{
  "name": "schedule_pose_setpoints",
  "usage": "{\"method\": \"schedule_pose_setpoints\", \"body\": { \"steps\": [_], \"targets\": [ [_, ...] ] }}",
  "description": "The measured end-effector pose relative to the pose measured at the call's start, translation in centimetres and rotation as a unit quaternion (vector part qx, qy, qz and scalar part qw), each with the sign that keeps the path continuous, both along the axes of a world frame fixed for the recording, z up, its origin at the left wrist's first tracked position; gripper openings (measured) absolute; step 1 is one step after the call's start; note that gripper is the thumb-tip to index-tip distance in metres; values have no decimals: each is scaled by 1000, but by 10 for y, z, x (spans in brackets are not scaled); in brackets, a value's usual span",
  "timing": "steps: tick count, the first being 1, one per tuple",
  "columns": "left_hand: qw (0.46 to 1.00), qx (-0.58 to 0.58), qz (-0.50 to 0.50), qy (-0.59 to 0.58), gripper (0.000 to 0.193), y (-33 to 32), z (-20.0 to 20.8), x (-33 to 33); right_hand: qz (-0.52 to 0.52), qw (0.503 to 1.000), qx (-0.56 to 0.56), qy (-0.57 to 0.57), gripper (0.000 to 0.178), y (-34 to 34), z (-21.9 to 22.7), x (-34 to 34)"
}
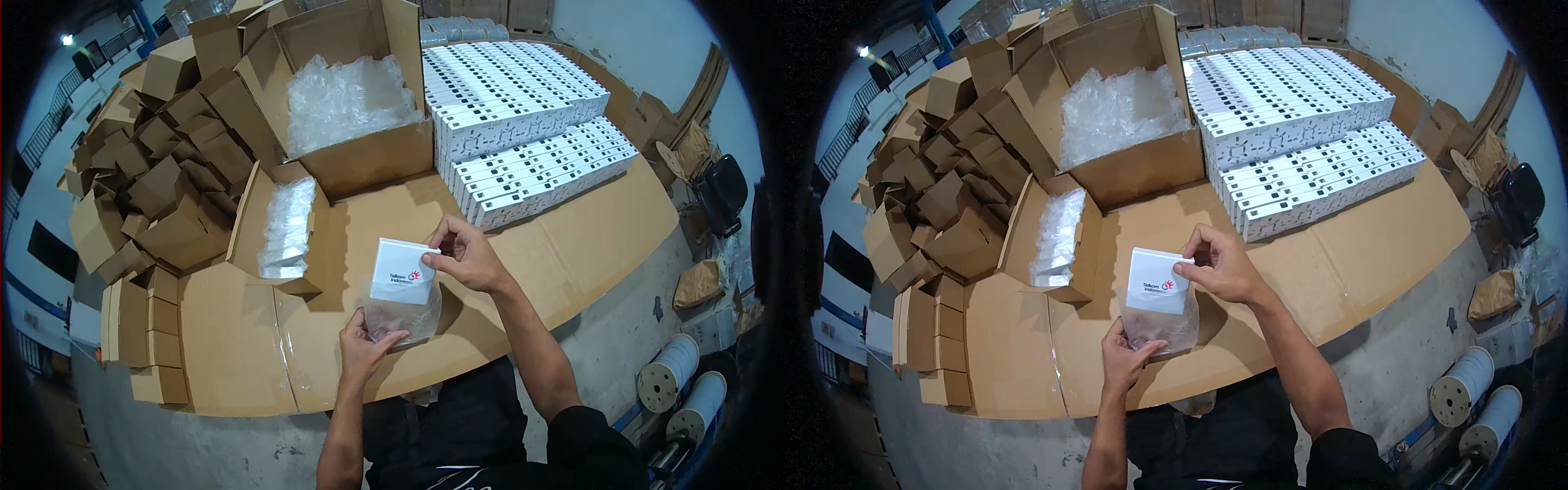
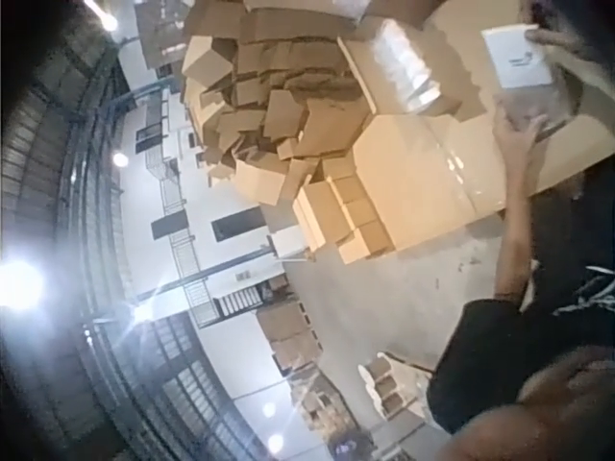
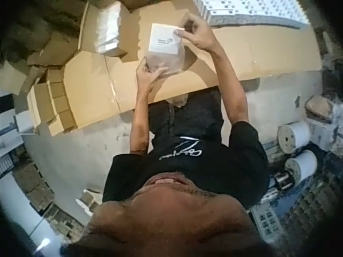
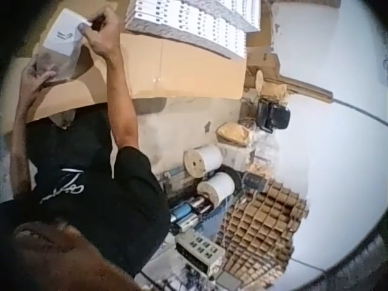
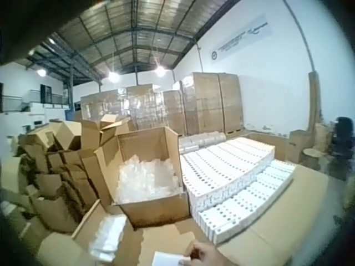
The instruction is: Packing small product boxes into plastic bags and placing them into cardboard shipping containers.
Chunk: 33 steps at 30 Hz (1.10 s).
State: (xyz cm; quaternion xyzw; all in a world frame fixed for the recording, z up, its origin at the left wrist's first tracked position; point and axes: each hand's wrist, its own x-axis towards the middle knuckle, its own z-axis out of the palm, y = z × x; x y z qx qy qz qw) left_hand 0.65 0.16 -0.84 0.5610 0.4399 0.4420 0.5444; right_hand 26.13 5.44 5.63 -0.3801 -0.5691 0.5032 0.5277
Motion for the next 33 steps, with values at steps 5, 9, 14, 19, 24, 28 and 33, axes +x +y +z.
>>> {"method": "schedule_pose_setpoints", "body": {
  "steps": [5, 9, 14, 19, 24, 28, 33],
  "targets": [
    [1000, -2, 2, -16, 49, 0, 7, 4, 18, 999, 28, -19, 20, 5, -14, -9],
    [1000, -16, 4, -7, 38, 2, 12, 4, 13, 998, 22, -51, 19, 3, -20, -13],
    [999, -35, 9, -30, 21, 13, 25, 7, 28, 997, 3, -67, 20, 1, -18, -6],
    [987, -85, 69, -117, 26, 20, 6, 13, -79, 984, -70, 143, 29, -18, -31, -34],
    [990, -67, 60, -109, 25, 18, 12, 26, -79, 987, -68, 126, 35, -49, -62, -55],
    [996, -33, 50, -64, 25, 19, 15, 29, -117, 986, -100, 65, 34, -50, -53, -54],
    [995, 12, 84, -58, 26, 20, 12, 37, -129, 985, -80, 80, 34, -49, -49, -62]
  ]
}}
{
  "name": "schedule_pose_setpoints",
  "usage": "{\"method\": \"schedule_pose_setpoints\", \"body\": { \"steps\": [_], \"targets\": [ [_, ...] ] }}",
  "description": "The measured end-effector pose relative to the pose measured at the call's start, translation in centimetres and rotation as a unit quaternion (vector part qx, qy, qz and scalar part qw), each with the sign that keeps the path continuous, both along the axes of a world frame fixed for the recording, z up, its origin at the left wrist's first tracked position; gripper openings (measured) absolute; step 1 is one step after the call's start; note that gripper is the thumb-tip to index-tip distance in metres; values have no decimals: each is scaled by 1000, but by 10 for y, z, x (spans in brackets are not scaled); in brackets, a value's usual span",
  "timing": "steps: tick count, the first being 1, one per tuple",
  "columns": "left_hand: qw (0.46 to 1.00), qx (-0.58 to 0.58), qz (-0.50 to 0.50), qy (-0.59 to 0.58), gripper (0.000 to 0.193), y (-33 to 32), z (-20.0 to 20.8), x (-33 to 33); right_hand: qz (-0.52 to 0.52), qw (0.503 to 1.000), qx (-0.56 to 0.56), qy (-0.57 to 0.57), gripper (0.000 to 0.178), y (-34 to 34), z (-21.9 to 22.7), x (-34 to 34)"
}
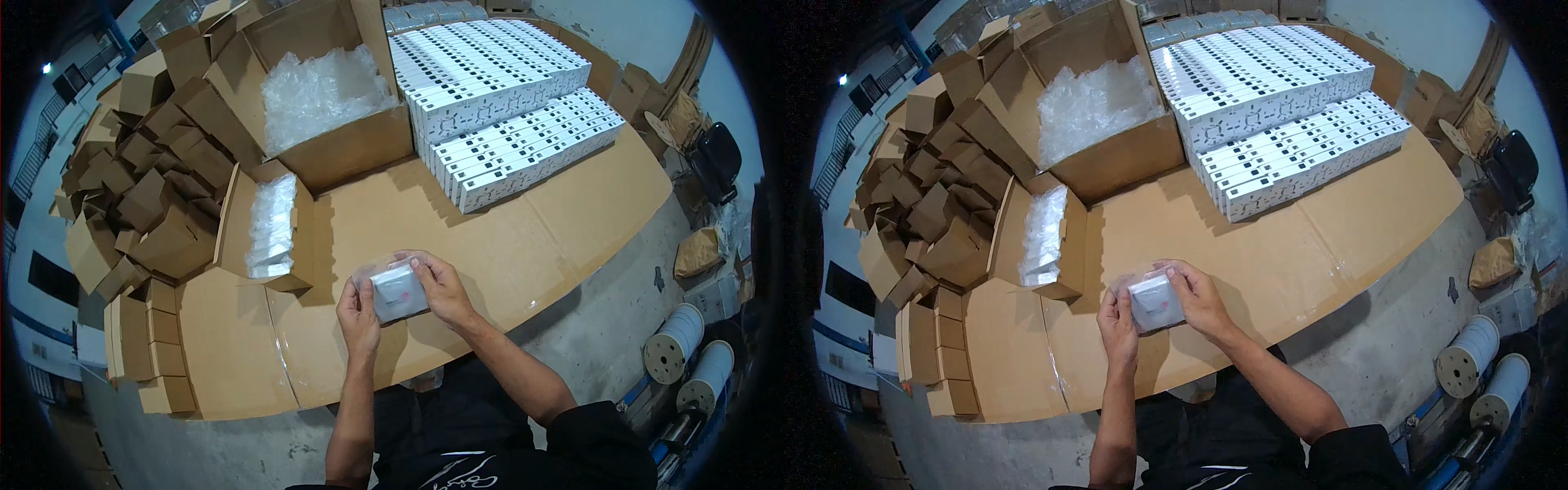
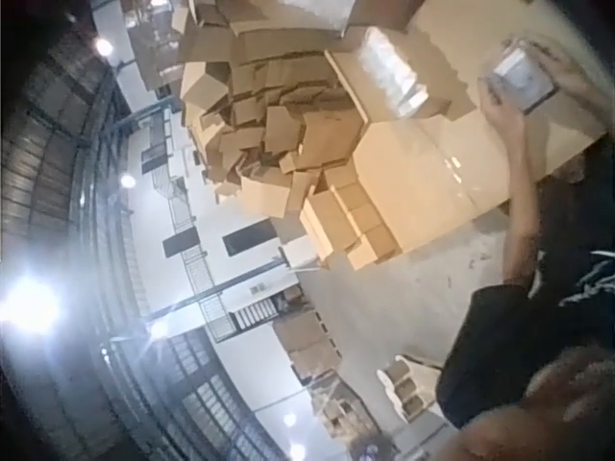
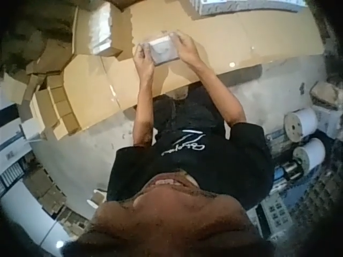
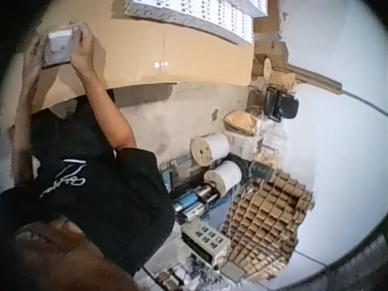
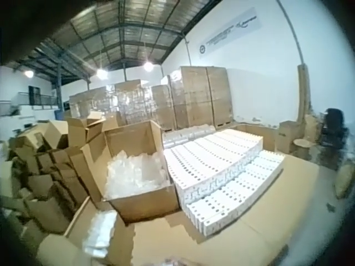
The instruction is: Packing small product boxes into plastic bags and placing them into cardboard shipping containers.
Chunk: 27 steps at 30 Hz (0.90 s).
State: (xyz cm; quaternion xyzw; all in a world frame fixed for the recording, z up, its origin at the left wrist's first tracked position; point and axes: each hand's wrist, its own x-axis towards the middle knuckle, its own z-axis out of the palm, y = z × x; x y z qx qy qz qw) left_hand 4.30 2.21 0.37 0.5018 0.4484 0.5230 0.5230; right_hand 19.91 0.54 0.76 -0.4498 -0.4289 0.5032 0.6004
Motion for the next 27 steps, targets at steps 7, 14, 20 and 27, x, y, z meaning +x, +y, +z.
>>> {"method": "schedule_pose_setpoints", "body": {
  "steps": [7, 14, 20, 27],
  "targets": [
    [988, 11, 35, -150, 32, -2, 9, 6, -1, 1000, 19, 25, 36, -2, 14, 0],
    [969, 14, 67, -237, 33, 2, -4, 11, 16, 998, 53, 14, 33, -6, 9, 1],
    [964, -8, 50, -262, 27, -2, 3, 8, 52, 998, 22, 30, 35, -6, -4, 13],
    [994, 20, -97, -51, 13, 5, 2, -30, 123, 990, 51, -45, 12, -4, 10, 41]
  ]
}}
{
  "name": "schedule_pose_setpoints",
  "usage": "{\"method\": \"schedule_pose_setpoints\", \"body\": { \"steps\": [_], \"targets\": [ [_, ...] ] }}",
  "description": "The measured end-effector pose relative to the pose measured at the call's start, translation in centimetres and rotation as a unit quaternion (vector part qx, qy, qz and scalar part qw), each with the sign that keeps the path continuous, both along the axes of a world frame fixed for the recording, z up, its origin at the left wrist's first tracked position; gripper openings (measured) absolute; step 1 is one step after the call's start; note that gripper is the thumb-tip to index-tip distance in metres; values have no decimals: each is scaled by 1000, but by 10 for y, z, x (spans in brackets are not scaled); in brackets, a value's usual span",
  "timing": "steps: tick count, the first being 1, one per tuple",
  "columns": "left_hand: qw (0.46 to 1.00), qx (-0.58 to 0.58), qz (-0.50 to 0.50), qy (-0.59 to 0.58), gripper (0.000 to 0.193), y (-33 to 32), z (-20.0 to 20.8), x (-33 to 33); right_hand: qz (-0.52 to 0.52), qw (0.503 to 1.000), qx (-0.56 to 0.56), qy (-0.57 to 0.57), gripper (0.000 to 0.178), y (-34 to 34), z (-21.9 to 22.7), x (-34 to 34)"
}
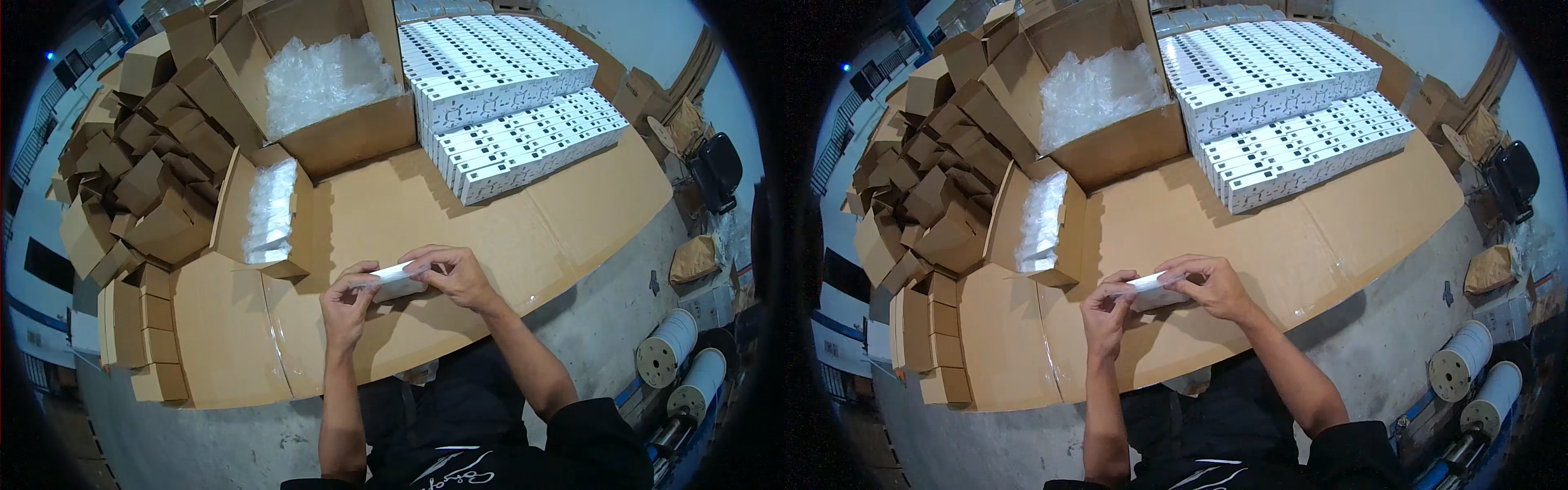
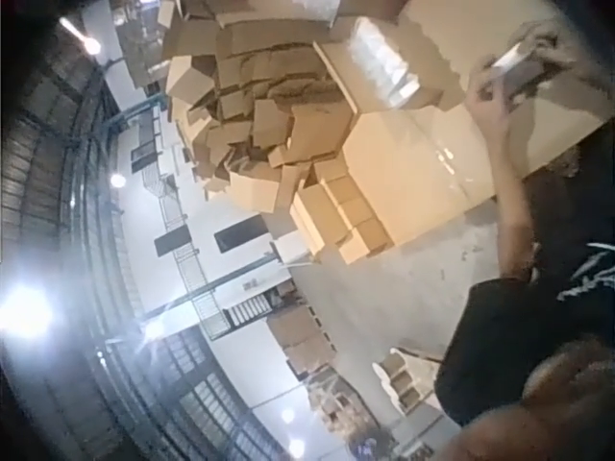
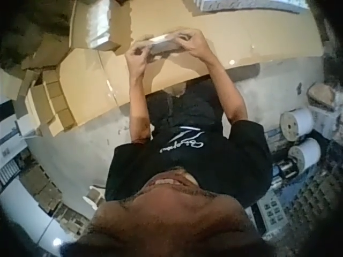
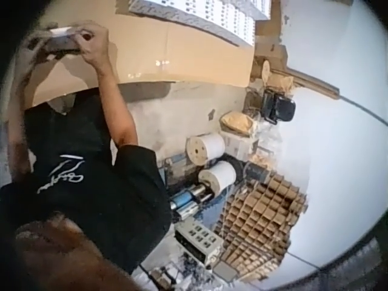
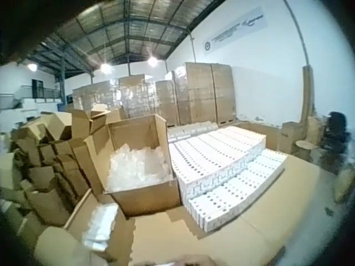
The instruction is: Packing small product boxes into plastic bags and placing them into cardboard shipping containers.
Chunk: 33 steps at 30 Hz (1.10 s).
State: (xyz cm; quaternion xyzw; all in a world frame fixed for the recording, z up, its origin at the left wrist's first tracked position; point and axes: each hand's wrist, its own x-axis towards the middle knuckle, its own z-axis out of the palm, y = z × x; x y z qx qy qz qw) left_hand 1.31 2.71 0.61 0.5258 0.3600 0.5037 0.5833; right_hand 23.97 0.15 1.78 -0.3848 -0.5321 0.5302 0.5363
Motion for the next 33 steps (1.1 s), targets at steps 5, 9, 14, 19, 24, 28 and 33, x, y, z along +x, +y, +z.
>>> {"method": "schedule_pose_setpoints", "body": {
  "steps": [5, 9, 14, 19, 24, 28, 33],
  "targets": [
    [999, -15, 24, 38, 7, -4, 10, 4, -7, 998, 30, -52, 7, 2, 10, 0],
    [992, -62, 94, -64, 14, -4, 5, 20, -28, 999, 20, 17, 9, 8, -6, -8],
    [982, -86, 139, -97, 16, 3, -4, 33, -72, 995, -21, 70, 16, 12, -15, -23],
    [971, -99, 154, -155, 28, 6, -11, 33, -210, 973, 86, -36, 23, 6, 10, -40],
    [971, -73, 139, -179, 42, 2, -6, 38, -84, 973, 135, -170, 24, 3, 5, -12],
    [987, 13, 161, -19, 41, -10, 21, 35, -50, 980, 40, -189, 24, -5, 20, -10],
    [928, 258, 72, 258, 25, 2, 28, 10, -31, 972, 105, -208, 25, -2, 24, -4]
  ]
}}
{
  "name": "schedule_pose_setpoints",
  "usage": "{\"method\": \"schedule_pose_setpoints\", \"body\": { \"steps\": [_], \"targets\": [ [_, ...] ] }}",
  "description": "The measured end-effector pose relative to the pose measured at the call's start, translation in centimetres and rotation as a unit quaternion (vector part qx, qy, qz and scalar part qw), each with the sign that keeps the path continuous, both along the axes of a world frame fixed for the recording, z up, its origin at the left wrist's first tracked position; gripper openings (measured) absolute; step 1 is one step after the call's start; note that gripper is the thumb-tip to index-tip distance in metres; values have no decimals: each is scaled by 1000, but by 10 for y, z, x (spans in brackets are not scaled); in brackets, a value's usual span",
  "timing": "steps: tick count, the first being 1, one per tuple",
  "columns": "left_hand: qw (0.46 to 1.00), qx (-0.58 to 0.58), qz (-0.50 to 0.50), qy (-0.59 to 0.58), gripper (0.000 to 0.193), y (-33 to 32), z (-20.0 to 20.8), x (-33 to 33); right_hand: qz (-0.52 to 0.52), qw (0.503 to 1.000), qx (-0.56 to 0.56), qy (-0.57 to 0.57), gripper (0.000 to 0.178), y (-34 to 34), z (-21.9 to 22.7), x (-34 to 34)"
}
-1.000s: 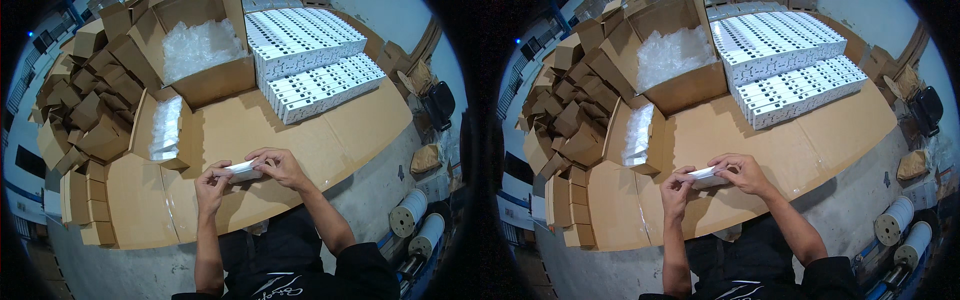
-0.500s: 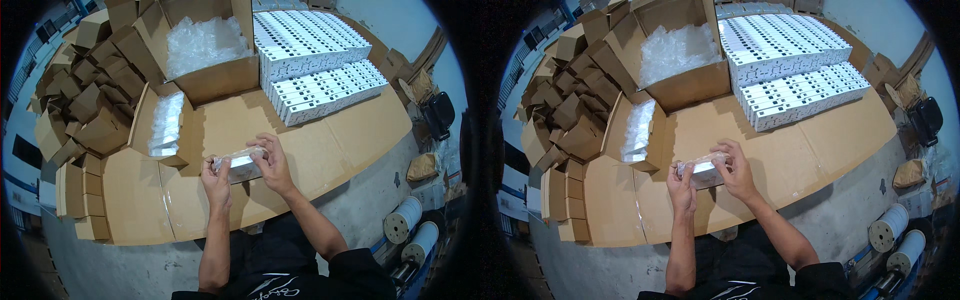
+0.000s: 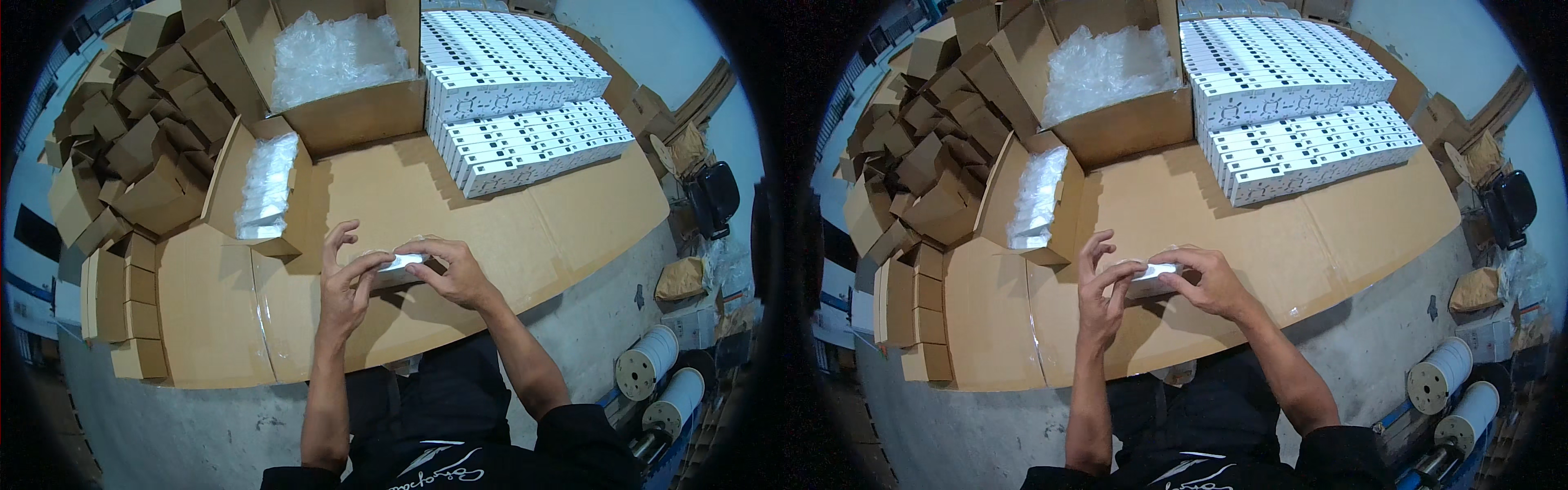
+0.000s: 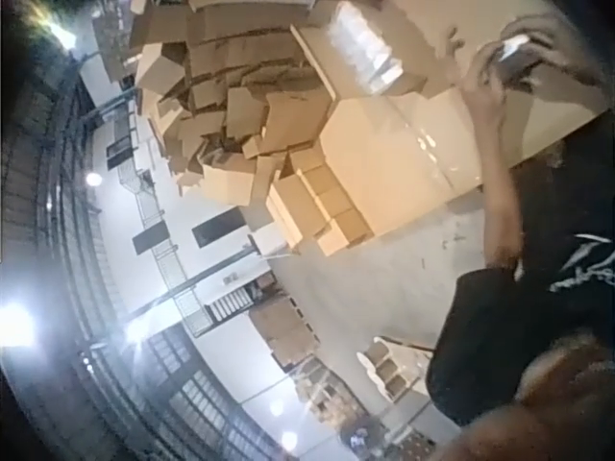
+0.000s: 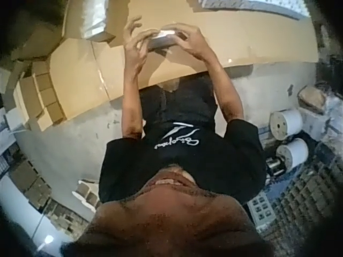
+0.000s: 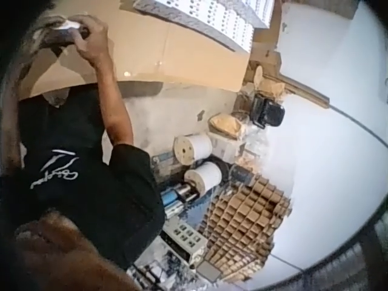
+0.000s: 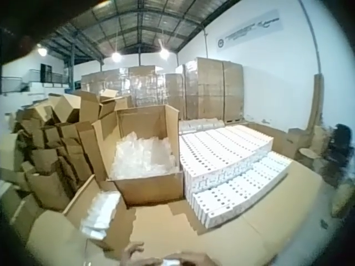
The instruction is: Packing small product boxes into plastic bags and placing them into cardboard shipping containers.
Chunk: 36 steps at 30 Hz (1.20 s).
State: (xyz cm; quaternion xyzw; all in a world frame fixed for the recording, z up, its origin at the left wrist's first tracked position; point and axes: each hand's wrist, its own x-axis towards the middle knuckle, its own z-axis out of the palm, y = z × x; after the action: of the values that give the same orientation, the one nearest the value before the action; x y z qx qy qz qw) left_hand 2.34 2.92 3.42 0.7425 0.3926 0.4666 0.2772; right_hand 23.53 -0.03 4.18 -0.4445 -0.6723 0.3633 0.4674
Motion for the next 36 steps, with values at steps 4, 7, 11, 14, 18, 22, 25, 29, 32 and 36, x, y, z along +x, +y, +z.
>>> {"method": "schedule_pose_setpoints", "body": {
  "steps": [4, 7, 11, 14, 18, 22, 25, 29, 32, 36],
  "targets": [
    [994, -5, -75, 79, 24, 8, 17, -9, 10, 1000, -18, -4, 27, -1, 3, 7],
    [986, -117, -117, 37, 26, 8, 18, -16, 21, 997, 9, -69, 28, 1, 6, 9],
    [979, -130, -154, 7, 26, 10, 7, -21, 33, 990, 44, -126, 28, 1, 20, 9],
    [967, -191, -167, -18, 26, 6, 2, -19, 26, 977, 34, -209, 30, -1, 27, 10],
    [964, -201, -169, -40, 28, 4, -5, -20, 29, 975, 37, -218, 24, -3, 31, 3],
    [965, -230, -108, -68, 46, -4, -17, -16, 40, 965, 60, -252, 24, 10, 29, 7],
    [991, -61, 74, 94, 64, -24, -20, -18, -37, 974, 20, -222, 23, 27, 33, 14],
    [940, -15, 129, 314, 74, -46, -31, -30, -66, 997, -20, 33, 20, 60, 16, 0],
    [926, -11, 121, 356, 73, -50, -29, -29, -25, 986, -24, 166, 23, 88, 11, -28],
    [923, -22, 122, 365, 70, -52, -25, -32, 62, 966, -50, 246, 24, 116, 13, -84]
  ]
}}
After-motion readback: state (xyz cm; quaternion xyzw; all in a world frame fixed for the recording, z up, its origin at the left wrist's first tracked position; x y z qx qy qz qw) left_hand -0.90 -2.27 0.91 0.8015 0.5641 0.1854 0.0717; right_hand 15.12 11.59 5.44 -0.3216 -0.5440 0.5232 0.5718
